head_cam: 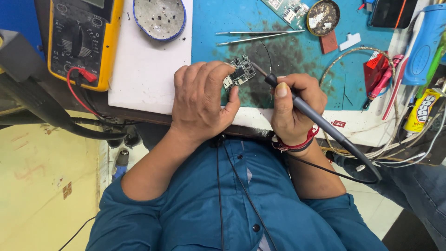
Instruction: The person solders a small circuit board on a workbench, holding the board with one hand while applying a soldering iron to its components. They use tweezers to reposition parts, touch the iron to different points on the board, and occasionally lift the board to work on other areas.
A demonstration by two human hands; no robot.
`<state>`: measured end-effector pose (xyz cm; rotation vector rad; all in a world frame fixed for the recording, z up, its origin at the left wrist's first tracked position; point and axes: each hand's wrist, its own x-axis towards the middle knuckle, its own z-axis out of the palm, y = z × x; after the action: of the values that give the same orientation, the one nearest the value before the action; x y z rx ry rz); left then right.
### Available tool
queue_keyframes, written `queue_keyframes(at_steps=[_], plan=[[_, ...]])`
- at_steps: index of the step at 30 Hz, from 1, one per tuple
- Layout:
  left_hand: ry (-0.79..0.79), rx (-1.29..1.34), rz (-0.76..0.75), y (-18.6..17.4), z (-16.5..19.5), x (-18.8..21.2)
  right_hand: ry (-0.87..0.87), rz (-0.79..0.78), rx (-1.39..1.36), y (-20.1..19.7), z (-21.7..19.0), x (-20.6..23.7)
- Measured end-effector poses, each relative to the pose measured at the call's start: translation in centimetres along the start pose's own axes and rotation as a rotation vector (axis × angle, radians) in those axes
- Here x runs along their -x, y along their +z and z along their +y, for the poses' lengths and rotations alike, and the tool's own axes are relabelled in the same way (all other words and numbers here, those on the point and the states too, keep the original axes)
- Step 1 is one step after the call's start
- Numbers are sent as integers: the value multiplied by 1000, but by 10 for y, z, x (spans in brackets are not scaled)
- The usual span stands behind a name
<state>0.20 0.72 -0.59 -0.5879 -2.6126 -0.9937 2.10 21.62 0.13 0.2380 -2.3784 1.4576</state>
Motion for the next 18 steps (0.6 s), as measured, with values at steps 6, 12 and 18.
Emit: queue_keyframes(at_steps=[6, 12, 18], plan=[[4, -4, 31, 2, 0, 0, 82, 56, -106, 3, 5, 6], [3, -41, 23, -5, 2, -16, 160, 205, -242, 4, 14, 14], [143, -122, 33, 4, -5, -61, 153, 358, -364, 5, 24, 14]])
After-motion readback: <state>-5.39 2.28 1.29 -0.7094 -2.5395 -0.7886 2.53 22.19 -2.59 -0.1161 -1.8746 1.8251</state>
